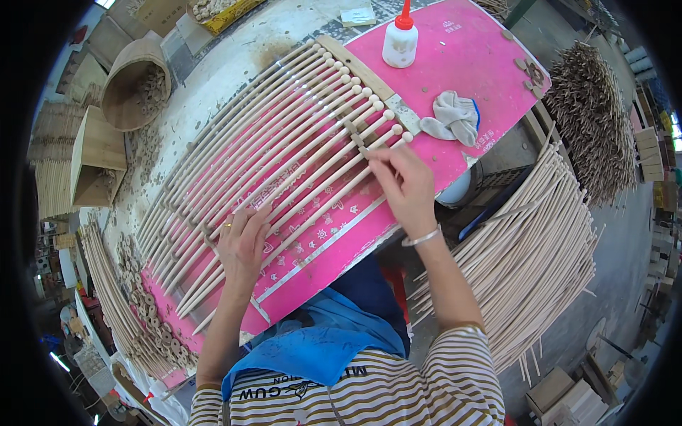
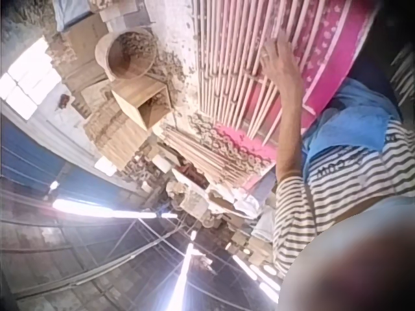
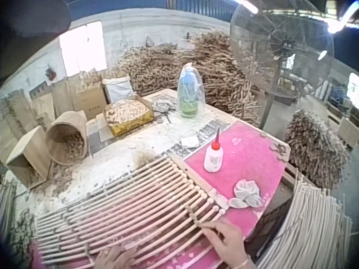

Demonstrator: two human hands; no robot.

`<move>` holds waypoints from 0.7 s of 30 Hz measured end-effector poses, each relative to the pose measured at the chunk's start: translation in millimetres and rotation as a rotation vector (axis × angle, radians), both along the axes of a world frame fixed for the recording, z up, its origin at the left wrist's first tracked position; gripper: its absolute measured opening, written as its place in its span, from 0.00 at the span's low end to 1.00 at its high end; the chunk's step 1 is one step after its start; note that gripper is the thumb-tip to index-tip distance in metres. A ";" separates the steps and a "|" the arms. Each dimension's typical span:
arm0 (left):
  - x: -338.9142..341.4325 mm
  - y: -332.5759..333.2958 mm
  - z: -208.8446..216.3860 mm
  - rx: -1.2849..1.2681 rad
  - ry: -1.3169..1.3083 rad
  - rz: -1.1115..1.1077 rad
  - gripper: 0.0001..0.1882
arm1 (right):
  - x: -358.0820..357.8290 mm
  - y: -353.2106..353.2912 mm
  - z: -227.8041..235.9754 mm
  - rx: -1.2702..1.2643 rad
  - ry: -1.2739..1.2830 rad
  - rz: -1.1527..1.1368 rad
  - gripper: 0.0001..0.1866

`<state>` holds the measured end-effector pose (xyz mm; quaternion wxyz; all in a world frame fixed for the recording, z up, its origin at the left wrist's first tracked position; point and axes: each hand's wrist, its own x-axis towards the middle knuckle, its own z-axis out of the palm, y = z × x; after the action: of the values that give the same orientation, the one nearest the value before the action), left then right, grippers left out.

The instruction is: Assembling a wooden structure by placing wooden rods onto a frame with spacers and applying glue.

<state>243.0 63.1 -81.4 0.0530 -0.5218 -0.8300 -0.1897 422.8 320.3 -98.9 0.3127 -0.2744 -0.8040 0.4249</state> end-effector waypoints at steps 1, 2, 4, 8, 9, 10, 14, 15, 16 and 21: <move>-0.6 0.8 -1.4 -0.003 -0.009 -0.017 0.19 | -3.7 10.5 2.8 0.014 -0.009 0.018 0.09; -1.8 1.2 -2.1 0.002 -0.003 -0.020 0.19 | -9.9 20.9 4.6 0.025 -0.014 0.031 0.09; -3.5 1.8 -2.7 -0.048 0.012 -0.049 0.18 | -25.4 37.3 5.8 0.153 -0.041 0.057 0.10; -6.0 2.5 -1.2 -0.074 0.025 -0.073 0.17 | -40.4 50.0 5.8 0.240 -0.167 0.142 0.10; -6.0 2.3 -0.3 -0.091 0.025 -0.075 0.17 | -41.0 51.7 5.8 0.264 -0.179 0.178 0.10; -6.4 2.0 0.9 -0.116 0.027 -0.078 0.17 | -42.4 53.4 5.2 0.287 -0.170 0.222 0.10; -7.2 1.6 5.2 -0.104 0.037 -0.112 0.17 | -43.3 63.6 3.3 0.341 -0.204 0.247 0.07; -7.2 1.9 5.9 -0.091 0.008 -0.106 0.17 | -42.8 65.9 3.1 0.355 -0.204 0.282 0.08; -7.3 2.2 6.6 -0.085 -0.021 -0.098 0.17 | -42.7 68.3 3.2 0.358 -0.214 0.318 0.08; -7.6 3.4 11.4 -0.111 -0.080 -0.075 0.16 | -41.0 76.0 8.0 0.380 -0.235 0.402 0.10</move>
<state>235.4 66.5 -70.0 -0.0162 -0.5466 -0.8206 -0.1659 381.8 396.3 -90.9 0.1729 -0.0935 -0.9379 0.2857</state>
